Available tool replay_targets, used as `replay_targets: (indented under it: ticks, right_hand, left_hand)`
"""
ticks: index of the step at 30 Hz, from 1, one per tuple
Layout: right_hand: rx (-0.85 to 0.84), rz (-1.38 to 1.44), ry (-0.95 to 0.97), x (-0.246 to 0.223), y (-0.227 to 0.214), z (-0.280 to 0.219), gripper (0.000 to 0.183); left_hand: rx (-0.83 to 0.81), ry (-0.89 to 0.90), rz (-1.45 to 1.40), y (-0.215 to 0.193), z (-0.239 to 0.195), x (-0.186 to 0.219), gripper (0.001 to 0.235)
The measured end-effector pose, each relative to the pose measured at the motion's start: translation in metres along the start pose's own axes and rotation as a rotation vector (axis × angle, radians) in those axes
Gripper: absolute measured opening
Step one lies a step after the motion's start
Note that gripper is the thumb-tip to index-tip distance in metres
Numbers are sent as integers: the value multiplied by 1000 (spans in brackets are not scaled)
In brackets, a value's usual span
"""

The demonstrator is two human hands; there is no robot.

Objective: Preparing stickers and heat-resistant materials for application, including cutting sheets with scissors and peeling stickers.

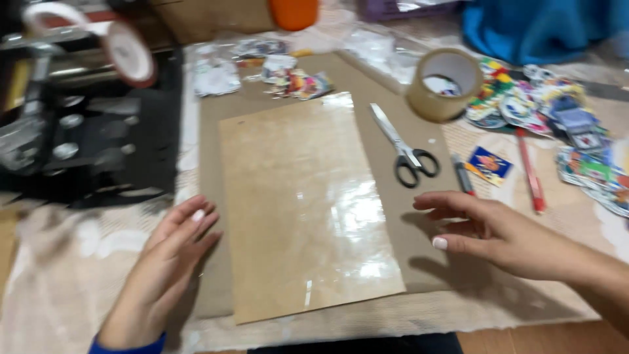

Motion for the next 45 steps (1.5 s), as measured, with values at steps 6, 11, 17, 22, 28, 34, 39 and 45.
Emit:
replay_targets:
  ticks: [6, 11, 17, 22, 28, 34, 39, 45]
  right_hand:
    - [73, 646, 467, -25, 40, 25, 67]
    - [91, 630, 491, -19, 49, 34, 63]
    - [55, 639, 282, 21, 65, 58, 44]
    - [361, 412, 120, -3, 32, 68, 55]
    - [615, 187, -199, -70, -18, 61, 98]
    - [1102, -691, -652, -191, -58, -9, 93]
    - [802, -721, -784, -256, -45, 1, 74]
    - [581, -384, -752, -256, -51, 15, 22]
  left_hand:
    - [49, -123, -155, 5, -12, -1, 51]
    - [-4, -120, -125, -1, 8, -11, 59]
    - [-431, -14, 68, 27, 13, -28, 27]
    - [-534, 175, 152, 42, -4, -16, 32]
    - [-625, 333, 81, 46, -33, 0, 40]
    - [-639, 459, 147, 49, -45, 5, 33]
    - [-648, 488, 230, 63, -56, 5, 29]
    - [-648, 538, 339, 85, -71, 19, 37]
Point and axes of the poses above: each hand's wrist, its own z-axis towards the middle knuckle, its own y-axis out of the palm, x = y × z, the point moved 9 cm from there along z, towards the middle knuckle, and after that the axes turned 4 degrees about -z, right-handed, at the moved point
